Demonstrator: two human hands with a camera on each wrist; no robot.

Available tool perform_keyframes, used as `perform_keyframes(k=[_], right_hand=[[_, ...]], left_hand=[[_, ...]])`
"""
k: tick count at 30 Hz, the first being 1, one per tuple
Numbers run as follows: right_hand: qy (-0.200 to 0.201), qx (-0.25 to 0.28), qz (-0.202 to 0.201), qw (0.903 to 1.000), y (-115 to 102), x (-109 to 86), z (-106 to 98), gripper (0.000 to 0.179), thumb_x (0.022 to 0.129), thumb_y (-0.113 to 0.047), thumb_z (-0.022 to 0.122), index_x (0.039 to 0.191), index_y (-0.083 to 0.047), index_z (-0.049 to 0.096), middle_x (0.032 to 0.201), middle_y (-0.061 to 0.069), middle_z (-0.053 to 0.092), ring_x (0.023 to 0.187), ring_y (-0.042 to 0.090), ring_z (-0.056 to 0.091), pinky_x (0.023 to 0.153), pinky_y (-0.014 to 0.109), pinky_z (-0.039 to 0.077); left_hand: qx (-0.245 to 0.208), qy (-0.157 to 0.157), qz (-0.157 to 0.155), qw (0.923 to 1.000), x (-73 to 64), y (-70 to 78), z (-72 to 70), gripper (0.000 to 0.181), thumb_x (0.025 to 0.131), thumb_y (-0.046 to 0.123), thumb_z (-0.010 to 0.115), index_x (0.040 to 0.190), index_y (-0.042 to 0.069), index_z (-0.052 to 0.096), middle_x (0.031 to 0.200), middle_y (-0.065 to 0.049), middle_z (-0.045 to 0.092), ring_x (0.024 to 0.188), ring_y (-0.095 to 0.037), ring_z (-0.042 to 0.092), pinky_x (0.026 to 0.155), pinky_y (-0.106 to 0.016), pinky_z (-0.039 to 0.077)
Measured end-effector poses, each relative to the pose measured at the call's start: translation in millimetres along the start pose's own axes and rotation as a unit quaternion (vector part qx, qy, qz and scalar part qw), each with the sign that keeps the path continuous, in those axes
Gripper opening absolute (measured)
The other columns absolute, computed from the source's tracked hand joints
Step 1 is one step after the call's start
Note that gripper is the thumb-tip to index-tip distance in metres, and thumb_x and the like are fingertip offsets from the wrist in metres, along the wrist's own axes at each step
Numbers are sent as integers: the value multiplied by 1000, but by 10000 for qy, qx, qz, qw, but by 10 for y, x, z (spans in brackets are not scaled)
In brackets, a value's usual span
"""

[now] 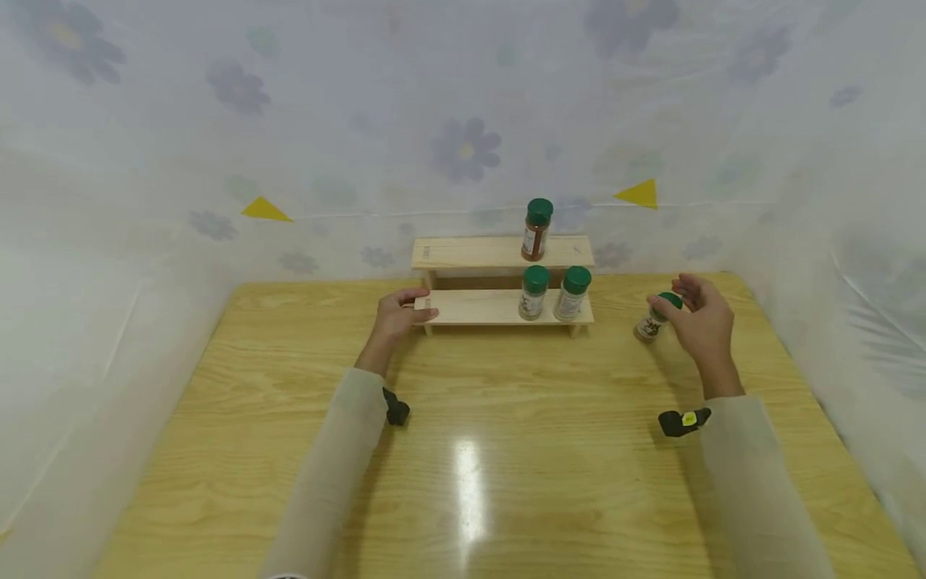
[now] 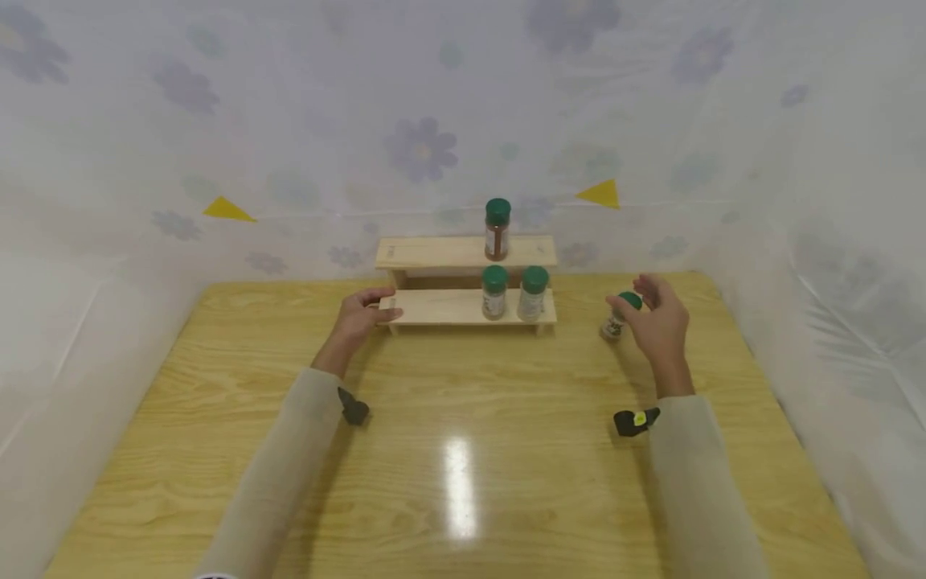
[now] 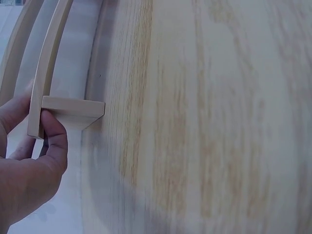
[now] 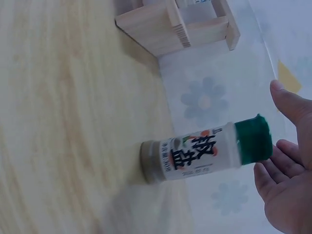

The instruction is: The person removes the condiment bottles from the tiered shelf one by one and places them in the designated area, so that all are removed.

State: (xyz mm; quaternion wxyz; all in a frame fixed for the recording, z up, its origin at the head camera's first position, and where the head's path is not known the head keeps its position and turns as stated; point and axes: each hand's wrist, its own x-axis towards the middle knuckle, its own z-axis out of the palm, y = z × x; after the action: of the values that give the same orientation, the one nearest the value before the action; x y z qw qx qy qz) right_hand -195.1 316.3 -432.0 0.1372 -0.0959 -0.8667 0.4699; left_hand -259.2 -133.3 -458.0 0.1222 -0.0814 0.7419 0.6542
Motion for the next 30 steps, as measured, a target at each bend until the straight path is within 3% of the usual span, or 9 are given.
perform_keyframes(k=[6,12,21,30], right_hand=[[265,92,-254,9993,-202,110,23,66,85,-36,71,140,-11,44,137,15,51,126,22,48,109,32,37],[269,276,-533,9978,-419,208,78,64,84,-34,72,139,-14,46,135,13,52,124,21,49,109,29,38],[115,439,-1121,9927,-808,352,240,64,85,-29,72,138,-6,47,134,16,53,124,23,51,109,32,37],[-331,798,-1237,9885,-1147,497,479,67,84,-26,73,140,-4,44,135,18,51,126,27,49,111,35,35]], left_hand=[[-75,-72,-92,9999,24,13,-25,48,80,8,77,125,9,61,145,-6,40,129,-27,40,103,-41,42],[-65,-20,-146,9999,16,17,-22,48,79,9,77,124,10,62,147,-5,38,134,-27,36,107,-42,39],[-58,1,-71,10000,-18,33,-8,46,78,7,77,122,9,63,145,-7,41,131,-28,39,104,-42,42],[38,41,21,10000,16,-10,-12,45,78,9,78,120,10,64,144,-6,43,131,-27,40,105,-42,41]])
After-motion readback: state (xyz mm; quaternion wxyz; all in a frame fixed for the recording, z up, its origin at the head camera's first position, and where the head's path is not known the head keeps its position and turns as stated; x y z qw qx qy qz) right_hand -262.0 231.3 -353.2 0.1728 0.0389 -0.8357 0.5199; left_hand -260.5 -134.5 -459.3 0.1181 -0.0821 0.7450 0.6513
